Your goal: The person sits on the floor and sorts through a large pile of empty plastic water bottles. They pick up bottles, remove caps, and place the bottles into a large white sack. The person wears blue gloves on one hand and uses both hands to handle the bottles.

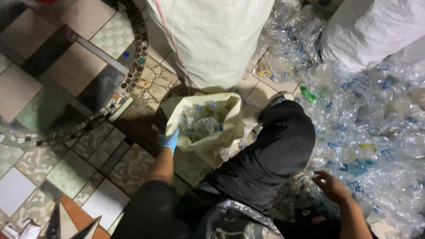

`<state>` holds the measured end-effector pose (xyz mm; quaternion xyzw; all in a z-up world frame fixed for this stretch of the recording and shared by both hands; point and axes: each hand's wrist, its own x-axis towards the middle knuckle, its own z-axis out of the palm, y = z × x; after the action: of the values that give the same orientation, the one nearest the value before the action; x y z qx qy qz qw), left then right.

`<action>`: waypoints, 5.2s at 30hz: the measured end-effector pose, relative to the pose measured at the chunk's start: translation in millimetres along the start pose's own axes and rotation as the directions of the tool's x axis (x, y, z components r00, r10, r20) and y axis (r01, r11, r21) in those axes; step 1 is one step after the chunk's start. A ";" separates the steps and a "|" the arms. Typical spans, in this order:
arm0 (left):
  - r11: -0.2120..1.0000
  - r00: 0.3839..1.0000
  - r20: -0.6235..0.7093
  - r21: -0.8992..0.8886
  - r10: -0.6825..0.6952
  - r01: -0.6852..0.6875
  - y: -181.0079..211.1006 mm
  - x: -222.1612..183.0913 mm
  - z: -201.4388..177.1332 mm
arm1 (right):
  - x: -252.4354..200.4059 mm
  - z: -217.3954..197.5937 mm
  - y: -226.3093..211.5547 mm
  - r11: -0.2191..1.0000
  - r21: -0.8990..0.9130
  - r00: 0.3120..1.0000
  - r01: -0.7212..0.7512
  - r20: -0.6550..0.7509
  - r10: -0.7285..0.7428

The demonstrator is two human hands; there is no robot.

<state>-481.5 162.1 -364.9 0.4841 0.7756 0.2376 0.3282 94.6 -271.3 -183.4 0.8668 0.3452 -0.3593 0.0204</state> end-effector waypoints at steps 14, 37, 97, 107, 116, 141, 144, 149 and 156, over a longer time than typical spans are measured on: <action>0.652 0.854 0.404 -0.751 0.328 0.105 129.3 -74.3 -120.5 | -56.5 -146.9 -281.0 0.494 0.268 0.441 0.827 -0.855 -0.275; 0.534 0.965 -0.214 -0.804 0.149 -0.261 273.3 -181.4 -450.5 | -198.7 -228.0 -472.9 0.684 0.223 0.708 0.695 -0.381 -0.595; 0.486 0.502 0.715 0.256 0.486 -0.835 255.3 -192.1 -95.9 | 19.1 55.5 73.7 0.972 0.059 0.970 -0.229 -0.067 0.233; 0.419 0.354 0.459 -0.044 0.815 -0.907 271.9 -223.7 -134.2 | 53.0 183.0 55.2 0.875 -0.372 0.946 -0.309 -0.211 0.245; 0.050 -0.219 0.348 -0.622 0.912 -0.782 426.6 -395.3 -83.1 | -5.8 16.4 -2.3 0.903 -0.221 0.884 -0.369 -0.384 0.267; 0.942 -0.551 0.777 -0.330 0.305 0.056 340.1 -430.3 79.4 | -155.7 -110.4 -79.6 -0.197 0.715 0.715 0.671 -0.694 -0.082; 0.966 -0.622 0.740 -0.199 0.257 0.163 335.2 -430.6 82.8 | -144.2 -108.6 -101.7 -0.467 0.607 0.613 0.643 -0.773 -0.163; 0.974 -0.565 0.793 -0.180 0.227 0.137 335.9 -431.1 84.1 | -131.8 -89.0 -115.6 -0.627 0.508 0.615 0.591 -0.787 -0.058; 0.955 -0.597 0.789 0.045 0.146 0.293 315.5 -426.1 85.3 | -127.8 -81.4 -119.4 -0.708 0.512 0.691 0.486 -0.721 -0.047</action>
<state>-96.1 -87.9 -86.8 0.3135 0.0549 -0.2603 0.9116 6.6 -231.9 -16.3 0.2472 0.1441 -0.3164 -0.9045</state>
